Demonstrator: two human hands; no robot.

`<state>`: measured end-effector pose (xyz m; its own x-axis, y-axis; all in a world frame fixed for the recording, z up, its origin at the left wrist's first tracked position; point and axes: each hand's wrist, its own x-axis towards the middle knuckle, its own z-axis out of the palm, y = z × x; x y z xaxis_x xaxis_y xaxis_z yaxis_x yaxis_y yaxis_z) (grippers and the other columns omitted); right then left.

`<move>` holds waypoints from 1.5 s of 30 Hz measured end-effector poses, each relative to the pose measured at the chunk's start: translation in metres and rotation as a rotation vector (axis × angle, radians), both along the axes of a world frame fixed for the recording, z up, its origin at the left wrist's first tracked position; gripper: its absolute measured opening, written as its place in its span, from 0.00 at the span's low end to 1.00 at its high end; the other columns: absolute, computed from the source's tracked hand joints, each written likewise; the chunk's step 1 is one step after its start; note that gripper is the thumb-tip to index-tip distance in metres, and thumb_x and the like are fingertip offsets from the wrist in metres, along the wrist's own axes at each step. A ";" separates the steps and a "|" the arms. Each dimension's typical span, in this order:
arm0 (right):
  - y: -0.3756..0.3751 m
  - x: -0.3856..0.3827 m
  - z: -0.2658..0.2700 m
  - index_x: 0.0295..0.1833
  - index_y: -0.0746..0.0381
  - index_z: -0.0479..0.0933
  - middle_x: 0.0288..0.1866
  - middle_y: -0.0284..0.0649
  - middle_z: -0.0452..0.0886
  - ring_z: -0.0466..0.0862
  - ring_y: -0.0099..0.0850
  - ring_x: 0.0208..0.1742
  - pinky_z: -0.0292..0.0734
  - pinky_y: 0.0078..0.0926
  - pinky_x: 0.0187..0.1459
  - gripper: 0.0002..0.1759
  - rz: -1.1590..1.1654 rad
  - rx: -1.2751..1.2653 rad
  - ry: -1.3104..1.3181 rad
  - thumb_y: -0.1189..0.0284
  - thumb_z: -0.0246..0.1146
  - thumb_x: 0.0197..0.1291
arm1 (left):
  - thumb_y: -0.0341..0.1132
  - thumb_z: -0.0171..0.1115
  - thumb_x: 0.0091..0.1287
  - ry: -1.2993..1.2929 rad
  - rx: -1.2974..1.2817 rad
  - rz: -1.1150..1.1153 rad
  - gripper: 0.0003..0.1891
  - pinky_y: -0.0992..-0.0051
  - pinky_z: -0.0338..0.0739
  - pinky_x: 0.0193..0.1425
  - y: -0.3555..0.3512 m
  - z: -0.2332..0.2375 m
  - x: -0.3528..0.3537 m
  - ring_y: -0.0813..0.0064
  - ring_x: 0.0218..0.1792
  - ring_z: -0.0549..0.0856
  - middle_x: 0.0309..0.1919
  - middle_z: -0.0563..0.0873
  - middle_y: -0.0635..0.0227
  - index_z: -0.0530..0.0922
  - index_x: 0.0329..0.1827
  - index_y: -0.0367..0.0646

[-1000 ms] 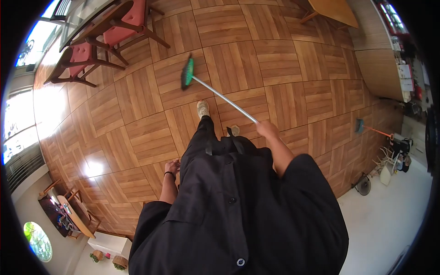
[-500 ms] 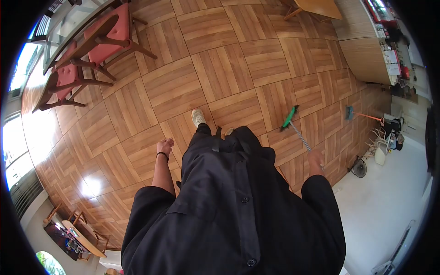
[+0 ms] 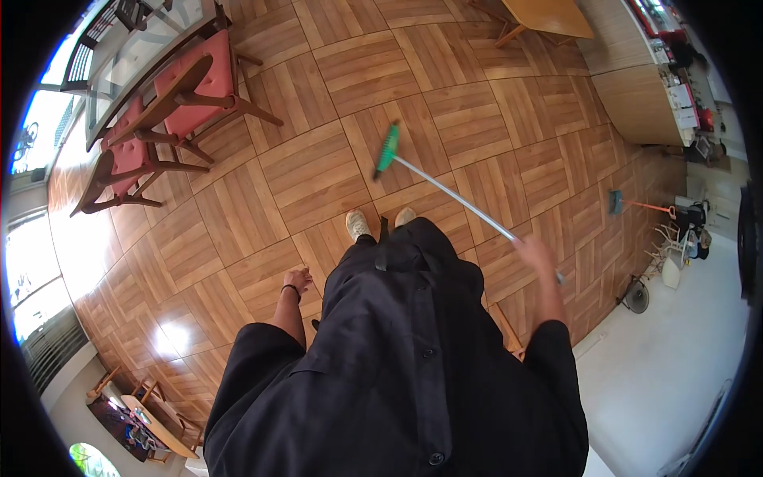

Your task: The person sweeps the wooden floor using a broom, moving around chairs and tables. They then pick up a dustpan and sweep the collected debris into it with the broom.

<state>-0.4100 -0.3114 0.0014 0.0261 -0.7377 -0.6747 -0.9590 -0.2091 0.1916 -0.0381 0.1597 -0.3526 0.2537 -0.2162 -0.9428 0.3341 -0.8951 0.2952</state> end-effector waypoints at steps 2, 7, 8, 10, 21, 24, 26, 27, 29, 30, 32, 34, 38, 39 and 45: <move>-0.007 0.054 -0.028 0.36 0.68 0.79 0.36 0.57 0.79 0.79 0.51 0.41 0.72 0.44 0.40 0.27 0.035 -0.004 -0.101 0.51 0.54 0.57 | 0.41 0.62 0.58 0.043 0.052 0.318 0.15 0.71 0.75 0.43 -0.050 0.072 0.005 0.77 0.40 0.82 0.37 0.84 0.71 0.76 0.44 0.43; -0.033 0.172 -0.111 0.41 0.67 0.78 0.39 0.55 0.80 0.79 0.49 0.44 0.73 0.43 0.42 0.26 0.175 0.107 -0.238 0.52 0.54 0.59 | 0.46 0.60 0.61 -0.119 -0.029 0.438 0.16 0.67 0.73 0.42 -0.090 0.119 0.012 0.72 0.40 0.82 0.37 0.84 0.65 0.77 0.39 0.41; -0.034 0.191 -0.115 0.42 0.67 0.78 0.41 0.55 0.80 0.79 0.48 0.45 0.73 0.43 0.43 0.26 0.164 0.106 -0.243 0.52 0.54 0.59 | 0.46 0.59 0.61 -0.139 -0.031 0.473 0.16 0.68 0.73 0.41 -0.093 0.123 0.011 0.72 0.39 0.82 0.35 0.84 0.66 0.77 0.38 0.41; -0.040 0.219 -0.118 0.44 0.66 0.77 0.44 0.53 0.79 0.79 0.47 0.48 0.72 0.42 0.45 0.26 0.146 0.105 -0.254 0.52 0.54 0.59 | 0.47 0.59 0.61 -0.180 -0.035 0.545 0.16 0.69 0.73 0.39 -0.090 0.124 0.004 0.74 0.37 0.83 0.33 0.84 0.67 0.77 0.37 0.41; -0.118 -0.028 -0.187 0.36 0.69 0.77 0.30 0.49 0.80 0.80 0.39 0.33 0.70 0.36 0.34 0.25 -0.334 0.156 -0.125 0.54 0.59 0.53 | 0.46 0.56 0.62 -0.135 0.239 0.029 0.15 0.68 0.74 0.37 -0.097 0.119 -0.038 0.74 0.34 0.83 0.31 0.84 0.69 0.78 0.36 0.42; -0.139 -0.151 -0.168 0.35 0.70 0.78 0.29 0.45 0.80 0.77 0.32 0.26 0.68 0.34 0.24 0.21 -0.470 0.194 -0.094 0.60 0.59 0.57 | 0.46 0.55 0.62 -0.146 0.169 0.031 0.14 0.68 0.74 0.38 -0.148 0.113 -0.009 0.74 0.35 0.83 0.32 0.84 0.69 0.78 0.36 0.43; -0.157 -0.217 -0.151 0.33 0.70 0.78 0.24 0.44 0.79 0.76 0.31 0.23 0.67 0.33 0.20 0.20 -0.525 0.143 0.001 0.61 0.60 0.56 | 0.46 0.55 0.62 -0.133 0.085 0.174 0.14 0.68 0.74 0.38 -0.192 0.110 0.018 0.74 0.35 0.83 0.32 0.84 0.70 0.78 0.36 0.43; -0.170 -0.233 -0.125 0.33 0.71 0.78 0.23 0.45 0.79 0.77 0.32 0.23 0.68 0.34 0.21 0.19 -0.575 0.118 0.041 0.61 0.60 0.56 | 0.46 0.54 0.62 -0.129 0.023 0.259 0.14 0.68 0.74 0.38 -0.215 0.109 0.033 0.74 0.35 0.83 0.32 0.84 0.70 0.78 0.36 0.43; -0.193 -0.250 -0.091 0.34 0.70 0.79 0.26 0.48 0.81 0.81 0.37 0.27 0.72 0.35 0.25 0.19 -0.481 0.074 0.180 0.61 0.60 0.55 | 0.46 0.54 0.62 -0.147 -0.066 0.327 0.14 0.68 0.74 0.39 -0.269 0.119 0.062 0.75 0.35 0.83 0.32 0.84 0.70 0.78 0.36 0.44; -0.203 -0.247 -0.077 0.37 0.69 0.79 0.30 0.49 0.82 0.81 0.39 0.31 0.73 0.35 0.28 0.17 -0.466 0.036 0.239 0.63 0.59 0.55 | 0.45 0.56 0.62 -0.206 -0.077 0.264 0.14 0.69 0.73 0.38 -0.299 0.133 0.071 0.76 0.35 0.83 0.31 0.84 0.69 0.78 0.35 0.43; -0.223 -0.235 -0.059 0.42 0.67 0.80 0.38 0.50 0.82 0.83 0.43 0.41 0.77 0.35 0.34 0.16 -0.436 -0.044 0.354 0.66 0.57 0.56 | 0.45 0.58 0.61 -0.272 -0.113 0.171 0.13 0.70 0.72 0.37 -0.348 0.155 0.086 0.76 0.36 0.82 0.32 0.83 0.68 0.77 0.33 0.43; -0.228 -0.205 -0.061 0.40 0.66 0.81 0.38 0.49 0.83 0.83 0.42 0.41 0.77 0.36 0.34 0.14 -0.395 -0.238 0.413 0.68 0.56 0.56 | 0.46 0.59 0.61 -0.287 -0.156 0.125 0.13 0.72 0.71 0.39 -0.376 0.157 0.099 0.76 0.38 0.82 0.33 0.83 0.68 0.76 0.33 0.45; -0.228 -0.176 -0.048 0.38 0.67 0.80 0.39 0.56 0.80 0.81 0.49 0.41 0.75 0.42 0.41 0.15 -0.378 -0.408 0.359 0.67 0.53 0.57 | 0.48 0.59 0.61 -0.280 -0.146 0.050 0.16 0.72 0.72 0.36 -0.390 0.147 0.104 0.75 0.36 0.82 0.32 0.84 0.69 0.76 0.32 0.43; -0.229 -0.166 -0.033 0.38 0.67 0.79 0.39 0.56 0.79 0.80 0.50 0.42 0.75 0.42 0.41 0.16 -0.348 -0.363 0.325 0.66 0.53 0.57 | 0.48 0.59 0.61 -0.262 -0.137 0.021 0.16 0.74 0.72 0.34 -0.388 0.142 0.104 0.76 0.34 0.82 0.31 0.83 0.69 0.77 0.32 0.42; -0.261 -0.078 0.030 0.38 0.66 0.79 0.36 0.57 0.78 0.78 0.53 0.42 0.73 0.43 0.42 0.20 -0.133 -0.173 0.111 0.58 0.56 0.56 | 0.47 0.53 0.60 -0.303 0.198 -0.939 0.21 0.64 0.74 0.47 -0.340 0.078 0.117 0.58 0.47 0.81 0.39 0.82 0.49 0.80 0.39 0.34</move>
